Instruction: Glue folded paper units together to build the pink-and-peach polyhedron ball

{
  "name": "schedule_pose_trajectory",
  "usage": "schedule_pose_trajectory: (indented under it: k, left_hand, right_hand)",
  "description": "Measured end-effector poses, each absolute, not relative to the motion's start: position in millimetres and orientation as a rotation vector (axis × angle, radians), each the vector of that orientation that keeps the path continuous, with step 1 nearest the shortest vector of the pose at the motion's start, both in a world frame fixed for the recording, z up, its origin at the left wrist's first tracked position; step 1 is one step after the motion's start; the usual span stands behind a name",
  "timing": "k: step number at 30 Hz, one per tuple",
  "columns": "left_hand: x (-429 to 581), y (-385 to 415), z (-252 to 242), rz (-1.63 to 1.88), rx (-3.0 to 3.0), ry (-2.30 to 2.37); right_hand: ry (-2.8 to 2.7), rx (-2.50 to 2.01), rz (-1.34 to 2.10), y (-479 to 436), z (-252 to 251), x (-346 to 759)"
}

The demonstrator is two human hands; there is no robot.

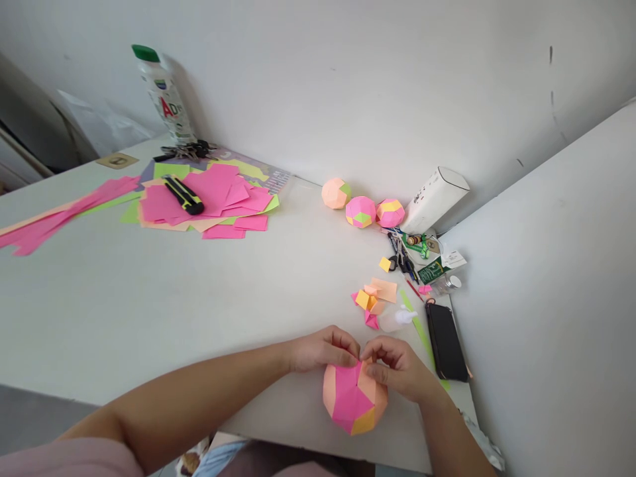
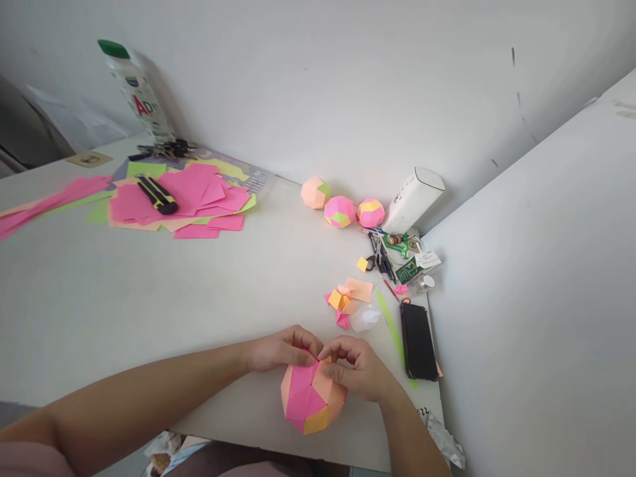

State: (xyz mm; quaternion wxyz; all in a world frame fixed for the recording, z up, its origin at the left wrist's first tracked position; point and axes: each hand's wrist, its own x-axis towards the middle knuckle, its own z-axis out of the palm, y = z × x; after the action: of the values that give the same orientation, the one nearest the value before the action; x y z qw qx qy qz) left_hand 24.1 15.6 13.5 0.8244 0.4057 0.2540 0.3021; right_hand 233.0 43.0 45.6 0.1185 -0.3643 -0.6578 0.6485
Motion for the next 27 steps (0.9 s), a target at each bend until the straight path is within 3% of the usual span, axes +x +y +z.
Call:
schedule_pose_trajectory:
  k: [27]
  left_hand:
    - [27.1,15.0,11.1,0.681,0.744,0.558]
  right_hand:
    - [-1.763,-1.082,1.932,43.2,41.5,230.2]
